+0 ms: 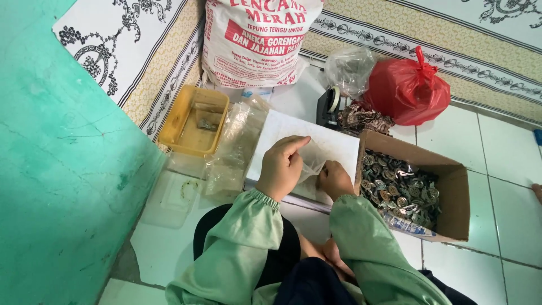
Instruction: Picking small metal components from a box and placing them into small plastic bags for packaging
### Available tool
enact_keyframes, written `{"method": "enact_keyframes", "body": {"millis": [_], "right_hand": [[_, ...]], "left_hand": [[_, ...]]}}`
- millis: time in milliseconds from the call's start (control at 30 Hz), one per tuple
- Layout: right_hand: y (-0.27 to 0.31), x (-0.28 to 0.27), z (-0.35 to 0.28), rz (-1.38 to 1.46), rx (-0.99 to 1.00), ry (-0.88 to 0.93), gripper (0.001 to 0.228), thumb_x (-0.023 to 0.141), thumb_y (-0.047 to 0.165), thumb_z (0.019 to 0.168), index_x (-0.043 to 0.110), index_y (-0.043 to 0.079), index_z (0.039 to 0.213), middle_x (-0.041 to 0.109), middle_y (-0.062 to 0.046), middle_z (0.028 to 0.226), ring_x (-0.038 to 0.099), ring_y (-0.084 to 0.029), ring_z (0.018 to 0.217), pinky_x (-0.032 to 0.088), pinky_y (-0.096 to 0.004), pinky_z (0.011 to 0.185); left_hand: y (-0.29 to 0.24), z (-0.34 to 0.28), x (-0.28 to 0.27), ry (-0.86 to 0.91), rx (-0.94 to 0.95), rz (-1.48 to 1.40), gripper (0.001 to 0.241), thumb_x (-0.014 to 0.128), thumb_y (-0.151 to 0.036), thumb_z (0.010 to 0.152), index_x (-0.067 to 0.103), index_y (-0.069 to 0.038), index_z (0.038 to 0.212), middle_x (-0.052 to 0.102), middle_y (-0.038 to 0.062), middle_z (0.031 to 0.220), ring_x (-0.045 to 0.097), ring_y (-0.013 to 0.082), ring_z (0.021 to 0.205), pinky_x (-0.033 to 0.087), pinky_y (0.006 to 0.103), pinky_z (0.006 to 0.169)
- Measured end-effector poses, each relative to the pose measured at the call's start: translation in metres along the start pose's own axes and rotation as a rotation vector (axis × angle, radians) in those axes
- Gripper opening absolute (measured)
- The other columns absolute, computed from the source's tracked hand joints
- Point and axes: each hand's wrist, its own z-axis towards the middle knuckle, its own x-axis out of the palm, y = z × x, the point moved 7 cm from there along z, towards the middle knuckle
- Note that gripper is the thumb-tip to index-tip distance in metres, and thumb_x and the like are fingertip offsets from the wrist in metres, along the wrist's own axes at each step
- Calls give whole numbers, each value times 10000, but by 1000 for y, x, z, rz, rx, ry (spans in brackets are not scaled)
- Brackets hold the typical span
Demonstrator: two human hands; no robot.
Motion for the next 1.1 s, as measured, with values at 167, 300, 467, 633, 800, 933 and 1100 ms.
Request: {"method": "enact_keyframes", "body": {"millis": [167,300,467,633,800,933,1100], "right_hand": [[12,-17,-12,61,73,53,387,553,371,1016,614,114,1299,622,-127,1177,670,-273,1121,572,-412,985],[10,-10,-6,-13,39,89,407,518,382,1006,645,71,1235,635,-137,1134,663,-282,1137,563,-401,1034],[31,-28,-28,113,60,-22,463,582,332,966,623,1,1288,624,-222,1205,620,-347,1212,520,-429,1098],[38,-90,-57,631,-95,-596,212,609,88,1032,654,-68,1169,628,-239,986,626,-308,880,536,-441,730],[142,-207,-136,450,-719,-829,152,604,-48,999,622,-21,1147,557,-101,1031,561,-231,870,558,-346,758],[147,-201,-124,436,-737,-734,299,699,-60,917,646,-27,1210,584,-140,1069,610,-259,875,584,-373,730],[68,-144,-71,921,-407,-689,201,575,2,1045,637,-77,1219,561,-166,1016,585,-199,907,539,-356,766]], "left_hand": [[3,-3,2,-14,-13,-14,434,512,47,881,752,-96,1213,731,101,1143,723,280,1028,608,367,879],[-5,-10,1,-31,4,-37,443,504,55,876,751,-85,1216,727,106,1128,724,279,1027,603,359,878],[-48,-11,-11,-59,75,-77,443,494,75,889,735,-61,1234,722,137,1147,722,310,1045,608,381,874],[-23,1,-4,-25,36,20,438,503,71,890,729,-69,1239,722,128,1166,710,329,1086,607,382,905],[0,-2,17,17,-5,44,415,516,74,881,748,-55,1199,730,133,1126,718,341,1066,620,392,884],[-2,0,15,-3,5,51,422,529,66,876,743,-75,1210,722,119,1132,713,333,1081,615,393,895],[-66,-4,-14,-109,147,-74,440,483,70,910,734,-83,1236,726,125,1160,709,340,1104,599,410,931]]}}
